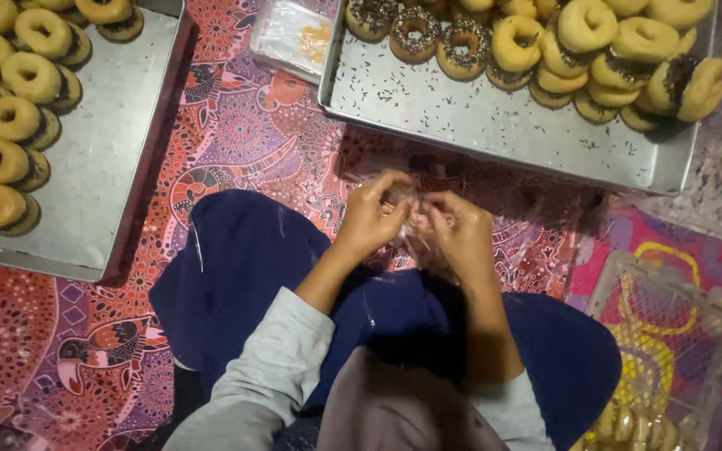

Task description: The person sits on the floor and packs donuts into small plastic bags. They pick donuts from metal trays, place them into bags, and set the filled bags into a plastic crate.

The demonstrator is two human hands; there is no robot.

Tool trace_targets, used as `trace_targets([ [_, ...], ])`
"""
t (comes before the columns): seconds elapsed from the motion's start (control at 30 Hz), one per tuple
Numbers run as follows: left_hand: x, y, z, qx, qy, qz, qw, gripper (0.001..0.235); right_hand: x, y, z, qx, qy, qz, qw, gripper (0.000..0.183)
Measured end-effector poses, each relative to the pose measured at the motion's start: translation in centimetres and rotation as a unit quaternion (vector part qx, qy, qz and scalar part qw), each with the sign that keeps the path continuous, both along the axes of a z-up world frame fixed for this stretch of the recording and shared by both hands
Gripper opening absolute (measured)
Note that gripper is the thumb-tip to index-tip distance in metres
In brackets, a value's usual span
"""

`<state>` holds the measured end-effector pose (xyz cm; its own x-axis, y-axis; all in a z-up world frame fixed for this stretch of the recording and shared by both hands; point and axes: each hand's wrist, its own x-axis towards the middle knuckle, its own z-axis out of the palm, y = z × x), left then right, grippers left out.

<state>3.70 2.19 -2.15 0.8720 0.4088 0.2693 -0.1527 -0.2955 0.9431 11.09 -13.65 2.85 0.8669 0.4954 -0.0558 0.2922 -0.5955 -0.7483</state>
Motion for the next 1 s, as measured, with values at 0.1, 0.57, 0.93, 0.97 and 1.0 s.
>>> trace_targets([
  [0.1,-0.1,0.7,-0.4,-0.052,0.098,-0.038,0.993,0.013,-0.6,-1.2,-0.6,0.097,0.034,0.068,0.992,0.02],
  [0.57,1.0,1.9,-2.2,-0.097,0.002,-0.064,0.993,0.012,-0.1,-3.4,-9.2,0.067,0.032,0.011,0.997,0.067],
  [0.93,0.5,2.5,-1.5,-0.423,0.034,-0.005,0.905,0.008,-2.9,-1.8,-13.1,-0.123,0.1,0.052,0.986,0.048],
  [0.97,0.5,3.0,-1.3,-0.409,0.018,0.013,0.912,0.007,-3.2,-2.2,-12.6,-0.164,0.07,0.085,0.98,0.045],
  [1.0,0.5,3.2,-1.0,-0.395,0.002,0.032,0.918,0.007,-3.5,-2.3,-11.8,-0.16,0.048,0.124,0.978,0.049],
])
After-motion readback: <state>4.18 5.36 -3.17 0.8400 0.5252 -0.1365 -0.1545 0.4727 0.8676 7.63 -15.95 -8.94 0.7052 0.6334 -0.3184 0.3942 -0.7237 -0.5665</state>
